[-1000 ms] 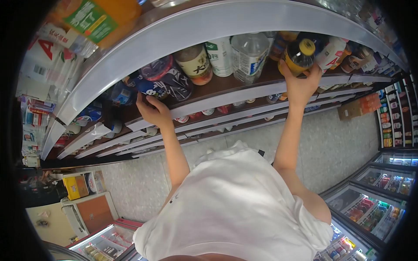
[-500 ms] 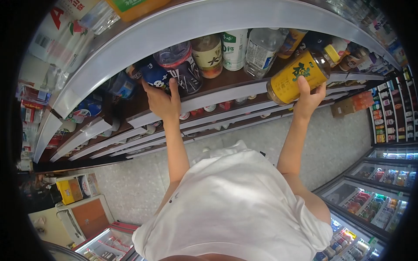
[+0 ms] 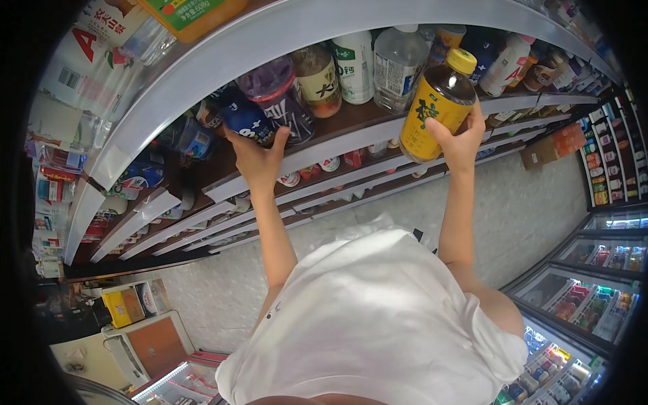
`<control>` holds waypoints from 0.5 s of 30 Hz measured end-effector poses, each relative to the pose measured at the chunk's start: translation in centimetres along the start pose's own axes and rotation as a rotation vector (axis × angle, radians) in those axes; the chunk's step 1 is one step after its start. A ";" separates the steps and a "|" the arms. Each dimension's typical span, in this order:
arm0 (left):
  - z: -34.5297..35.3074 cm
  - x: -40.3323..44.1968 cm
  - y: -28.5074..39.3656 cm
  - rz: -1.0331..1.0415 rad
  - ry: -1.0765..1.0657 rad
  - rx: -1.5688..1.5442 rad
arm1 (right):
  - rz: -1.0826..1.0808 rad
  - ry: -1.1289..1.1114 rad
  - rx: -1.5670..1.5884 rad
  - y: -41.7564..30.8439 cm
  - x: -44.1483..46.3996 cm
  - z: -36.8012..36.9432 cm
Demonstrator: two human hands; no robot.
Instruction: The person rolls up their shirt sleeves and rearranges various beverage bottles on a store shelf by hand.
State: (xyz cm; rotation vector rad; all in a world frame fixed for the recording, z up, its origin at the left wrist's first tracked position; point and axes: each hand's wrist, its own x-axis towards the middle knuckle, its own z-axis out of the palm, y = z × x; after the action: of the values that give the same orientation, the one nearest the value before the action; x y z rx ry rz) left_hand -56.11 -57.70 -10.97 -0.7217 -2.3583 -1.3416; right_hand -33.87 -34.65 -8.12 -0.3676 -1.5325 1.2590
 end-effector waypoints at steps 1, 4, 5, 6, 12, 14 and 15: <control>0.2 -0.1 0.5 0.000 0.024 0.030 | 0.008 -0.021 0.020 0.0 0.1 0.3; 0.6 -0.3 0.6 0.003 0.070 0.088 | 0.029 -0.053 0.024 0.5 0.3 1.4; 0.7 -0.4 0.6 0.005 0.089 0.112 | 0.035 -0.073 0.013 0.7 0.4 1.8; 0.6 -0.3 0.6 0.005 0.081 0.108 | 0.032 -0.085 0.026 1.0 0.5 2.2; -0.1 0.0 0.8 0.005 0.037 0.062 | 0.028 -0.171 0.006 1.1 -0.4 4.8; -0.3 0.1 0.7 0.017 0.011 0.031 | -0.027 -0.187 -0.089 1.3 -0.5 5.3; -0.6 0.1 0.8 0.013 -0.024 0.045 | -0.025 -0.185 -0.091 1.4 -0.5 5.4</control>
State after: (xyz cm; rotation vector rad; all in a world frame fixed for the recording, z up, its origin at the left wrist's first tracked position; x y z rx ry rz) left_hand -55.73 -57.84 -10.10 -0.7425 -2.3903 -1.2777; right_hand -38.79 -37.20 -8.89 -0.2955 -1.7507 1.2337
